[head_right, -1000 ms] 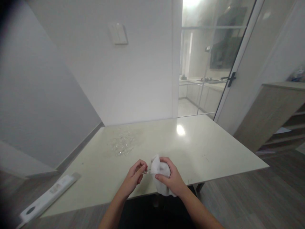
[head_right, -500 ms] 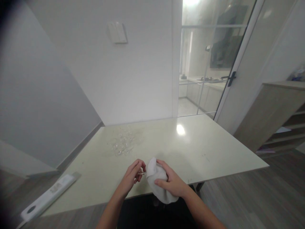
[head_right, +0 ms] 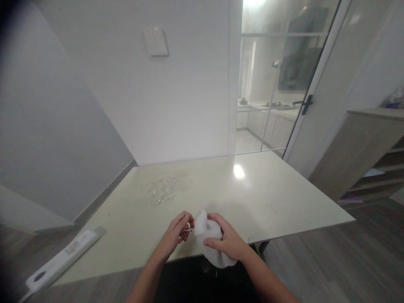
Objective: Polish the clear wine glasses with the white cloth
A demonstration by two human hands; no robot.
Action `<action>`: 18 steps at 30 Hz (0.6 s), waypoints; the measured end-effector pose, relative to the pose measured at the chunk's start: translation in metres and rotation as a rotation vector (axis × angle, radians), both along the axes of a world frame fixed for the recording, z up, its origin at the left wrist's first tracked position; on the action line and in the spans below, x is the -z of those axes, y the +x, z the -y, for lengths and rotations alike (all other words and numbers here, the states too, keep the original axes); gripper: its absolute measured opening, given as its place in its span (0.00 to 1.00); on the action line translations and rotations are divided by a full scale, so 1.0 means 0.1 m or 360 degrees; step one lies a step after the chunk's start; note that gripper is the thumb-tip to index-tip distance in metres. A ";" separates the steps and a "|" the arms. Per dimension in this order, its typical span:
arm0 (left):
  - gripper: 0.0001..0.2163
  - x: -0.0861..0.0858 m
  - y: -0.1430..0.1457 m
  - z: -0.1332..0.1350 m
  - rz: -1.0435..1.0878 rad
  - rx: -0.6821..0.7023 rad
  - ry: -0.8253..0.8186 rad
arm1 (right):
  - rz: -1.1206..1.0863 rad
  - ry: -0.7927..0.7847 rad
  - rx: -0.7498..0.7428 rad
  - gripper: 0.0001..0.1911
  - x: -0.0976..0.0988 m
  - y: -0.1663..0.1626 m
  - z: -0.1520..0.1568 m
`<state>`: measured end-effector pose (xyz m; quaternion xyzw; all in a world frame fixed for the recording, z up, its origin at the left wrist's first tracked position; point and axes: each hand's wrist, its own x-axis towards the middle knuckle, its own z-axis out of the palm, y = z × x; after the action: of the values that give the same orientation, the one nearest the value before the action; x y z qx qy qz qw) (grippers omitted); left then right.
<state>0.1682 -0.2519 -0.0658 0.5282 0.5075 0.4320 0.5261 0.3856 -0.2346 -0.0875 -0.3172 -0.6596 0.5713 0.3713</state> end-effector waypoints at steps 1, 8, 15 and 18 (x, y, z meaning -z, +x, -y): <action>0.18 0.01 0.01 0.00 -0.0001 -0.0001 -0.0005 | -0.0050 -0.0005 0.0072 0.35 0.00 -0.02 0.00; 0.16 0.06 0.08 0.03 -0.0044 0.0066 0.0074 | -0.0453 -0.0360 0.0523 0.28 0.10 -0.14 -0.04; 0.15 0.02 0.13 0.08 -0.0146 0.0101 0.0148 | -0.0521 -0.0708 0.0799 0.31 0.18 -0.12 -0.11; 0.15 0.04 0.11 0.04 -0.0153 0.0099 0.0149 | -0.0578 -0.0706 0.0825 0.29 0.20 -0.11 -0.12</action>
<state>0.1791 -0.2562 -0.0700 0.5879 0.4947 0.4129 0.4890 0.3742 -0.2222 -0.1073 -0.4396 -0.3413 0.6342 0.5366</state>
